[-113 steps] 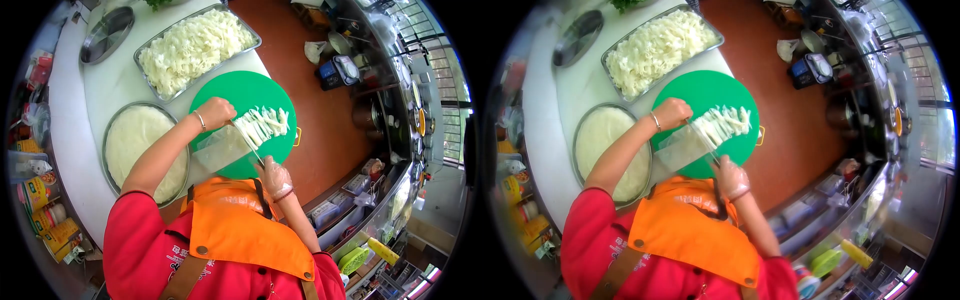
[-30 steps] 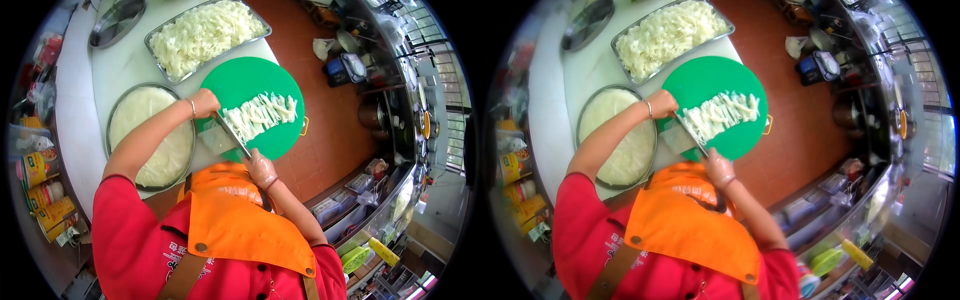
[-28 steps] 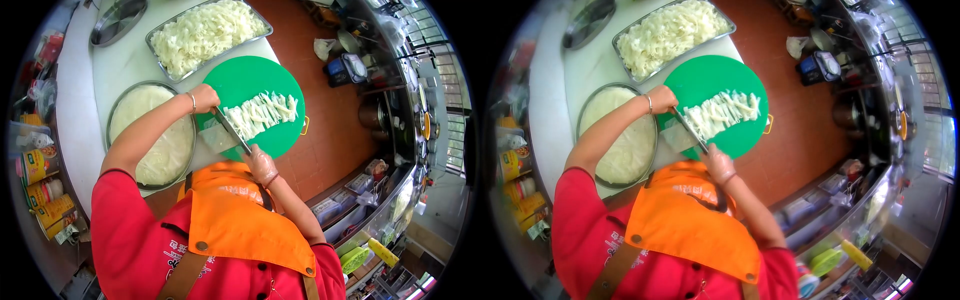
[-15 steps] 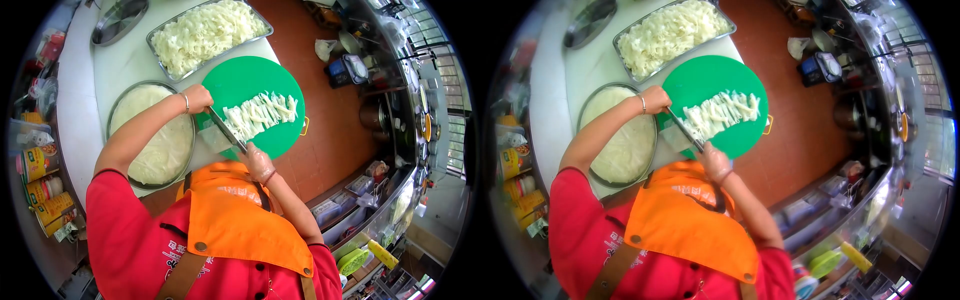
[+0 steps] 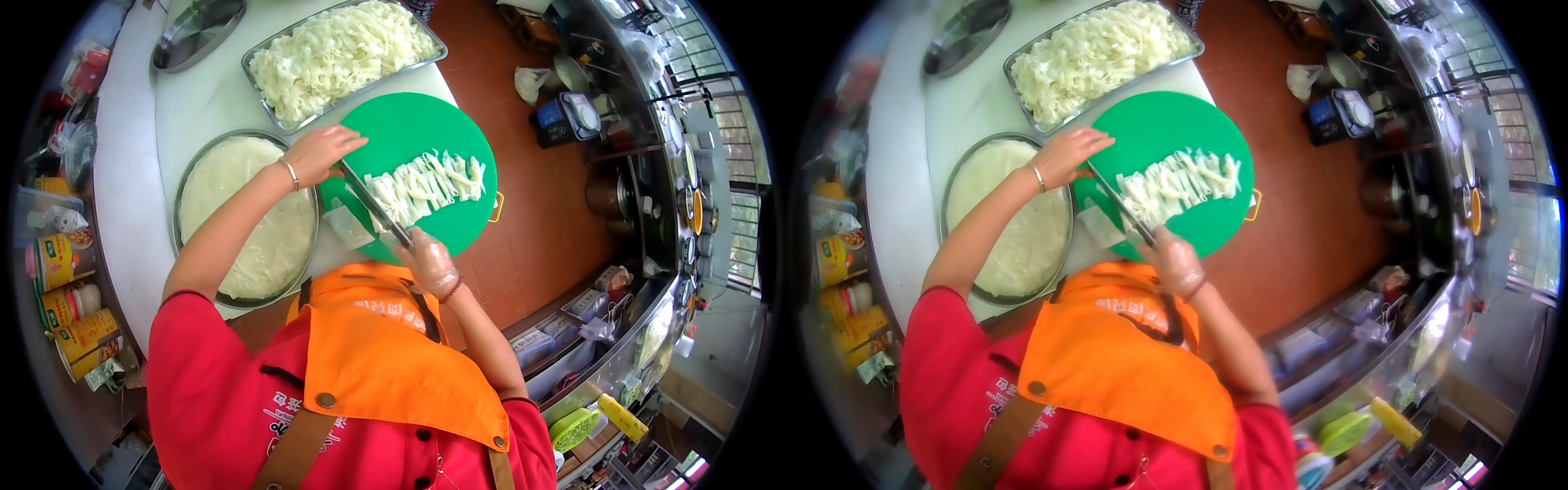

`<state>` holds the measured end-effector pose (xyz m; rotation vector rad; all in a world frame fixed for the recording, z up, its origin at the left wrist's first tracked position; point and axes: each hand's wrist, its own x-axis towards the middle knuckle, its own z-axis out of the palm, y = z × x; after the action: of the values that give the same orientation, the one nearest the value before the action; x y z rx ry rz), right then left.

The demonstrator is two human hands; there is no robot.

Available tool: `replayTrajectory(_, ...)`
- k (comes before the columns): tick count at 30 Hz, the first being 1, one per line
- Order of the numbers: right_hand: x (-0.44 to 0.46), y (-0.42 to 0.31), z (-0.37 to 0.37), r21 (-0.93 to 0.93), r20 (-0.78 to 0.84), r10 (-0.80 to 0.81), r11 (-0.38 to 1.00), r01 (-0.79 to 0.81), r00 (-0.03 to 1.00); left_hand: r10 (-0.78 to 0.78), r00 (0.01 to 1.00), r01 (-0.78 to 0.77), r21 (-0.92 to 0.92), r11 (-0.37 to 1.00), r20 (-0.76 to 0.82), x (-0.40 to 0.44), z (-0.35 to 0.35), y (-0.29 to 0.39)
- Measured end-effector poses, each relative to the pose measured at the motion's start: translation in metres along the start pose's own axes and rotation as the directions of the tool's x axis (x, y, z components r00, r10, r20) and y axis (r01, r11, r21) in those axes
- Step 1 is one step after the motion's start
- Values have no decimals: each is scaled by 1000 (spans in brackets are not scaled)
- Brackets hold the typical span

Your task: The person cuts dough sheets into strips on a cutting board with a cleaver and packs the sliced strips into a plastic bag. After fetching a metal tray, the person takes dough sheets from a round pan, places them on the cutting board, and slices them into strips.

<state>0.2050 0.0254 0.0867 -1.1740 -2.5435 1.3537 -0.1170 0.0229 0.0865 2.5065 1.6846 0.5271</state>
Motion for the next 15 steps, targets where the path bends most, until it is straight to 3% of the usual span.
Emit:
replayTrajectory(2, -7, 3, -20, 73, -61, 68, 995, -63, 996, -298, 924, 282, -97, 954, -241, -7, 3, 25)
replayTrajectory(3, -9, 12, -25, 134, -111, 99, 987, -83, 989, -441, 828, 408, -168, 897, -346, -13, 6, 37)
replayTrajectory(4, -9, 19, -31, 196, -156, 127, 976, -96, 980, -678, 694, 517, -487, 704, -243, -29, 30, 44)
replayTrajectory(5, -10, 19, -42, 208, -206, 118, 975, -75, 971, -840, 540, 548, -733, 403, -58, -50, 64, 51)
replayTrajectory(6, -12, 16, -56, 219, -255, 112, 974, -56, 961, -834, 518, 531, -835, 140, 190, -70, 95, 60)
replayTrajectory(7, -10, 15, -72, 91, -253, 56, 995, -34, 966, -751, 510, 501, -854, -138, 420, -83, 113, 71)
replayTrajectory(9, 8, 42, -89, -220, -306, -148, 972, 82, 940, -685, 335, 372, -759, -535, 647, -68, 103, 110)
replayTrajectory(12, 51, 64, -108, -526, -226, -247, 845, 95, 942, -661, 352, 181, -741, -646, 663, -44, 100, 120)
replayTrajectory(15, 96, 80, -123, -732, -44, -311, 657, 181, 949, -675, 339, 193, -751, -632, 655, -28, 109, 122)
